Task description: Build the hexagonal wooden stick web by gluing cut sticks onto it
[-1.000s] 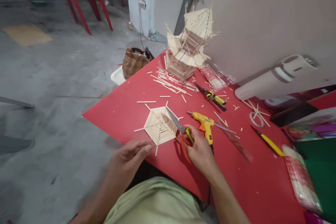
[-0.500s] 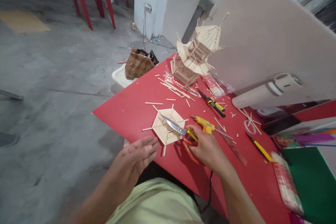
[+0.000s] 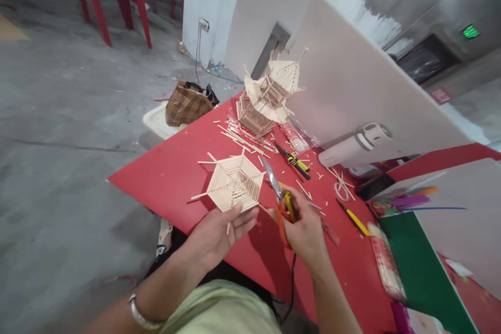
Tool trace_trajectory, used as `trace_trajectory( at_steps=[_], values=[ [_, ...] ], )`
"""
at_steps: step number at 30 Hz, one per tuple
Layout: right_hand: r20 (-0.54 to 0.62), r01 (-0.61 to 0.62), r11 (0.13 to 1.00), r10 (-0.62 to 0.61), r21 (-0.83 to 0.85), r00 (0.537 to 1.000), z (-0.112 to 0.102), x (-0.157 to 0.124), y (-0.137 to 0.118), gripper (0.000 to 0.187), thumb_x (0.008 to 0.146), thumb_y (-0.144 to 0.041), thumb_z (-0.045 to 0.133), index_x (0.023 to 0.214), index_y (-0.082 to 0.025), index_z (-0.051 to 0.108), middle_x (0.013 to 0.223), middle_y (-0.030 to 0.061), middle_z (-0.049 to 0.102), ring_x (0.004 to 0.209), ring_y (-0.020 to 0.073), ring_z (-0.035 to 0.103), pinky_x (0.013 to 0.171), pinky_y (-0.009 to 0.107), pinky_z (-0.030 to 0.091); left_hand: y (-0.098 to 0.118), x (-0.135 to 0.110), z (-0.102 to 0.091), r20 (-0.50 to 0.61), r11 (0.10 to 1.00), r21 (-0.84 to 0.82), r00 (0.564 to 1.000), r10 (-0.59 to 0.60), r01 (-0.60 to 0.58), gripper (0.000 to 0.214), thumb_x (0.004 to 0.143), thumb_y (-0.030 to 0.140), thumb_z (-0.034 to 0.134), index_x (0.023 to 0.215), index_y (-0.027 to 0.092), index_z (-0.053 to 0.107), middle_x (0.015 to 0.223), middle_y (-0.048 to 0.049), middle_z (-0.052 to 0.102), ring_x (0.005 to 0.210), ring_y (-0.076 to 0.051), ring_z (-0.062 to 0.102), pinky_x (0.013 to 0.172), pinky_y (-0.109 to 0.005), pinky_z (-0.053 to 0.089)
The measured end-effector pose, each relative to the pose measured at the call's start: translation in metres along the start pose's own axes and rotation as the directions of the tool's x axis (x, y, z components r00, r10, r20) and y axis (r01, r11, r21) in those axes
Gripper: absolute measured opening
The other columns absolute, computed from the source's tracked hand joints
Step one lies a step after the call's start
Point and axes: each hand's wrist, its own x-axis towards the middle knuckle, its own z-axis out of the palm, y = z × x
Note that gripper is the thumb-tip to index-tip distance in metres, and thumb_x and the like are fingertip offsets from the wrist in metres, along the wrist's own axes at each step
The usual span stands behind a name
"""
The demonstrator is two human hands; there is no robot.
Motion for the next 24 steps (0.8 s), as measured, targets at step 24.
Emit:
trace_trajectory(
  at_steps=[24],
  values=[
    [-0.123, 0.362, 0.832, -0.447, -0.420, 0.886, 0.031, 0.000, -0.018, 0.055, 0.091, -0.048, 0.055, 0.141, -0.028, 0.059, 0.066, 0.0013, 0.067, 0.051, 0.0170, 0.064, 0.043, 0.023, 0.045, 0.072, 0.005, 0.029, 0.043, 0.682, 0.203, 0.702, 0.711, -0.703, 0.032, 0.058, 0.033, 0.093, 0.083, 0.023, 0.076, 0.090, -0.0013, 0.079, 0.088, -0.021, 0.073, 0.092, -0.034, 0.059]
  ],
)
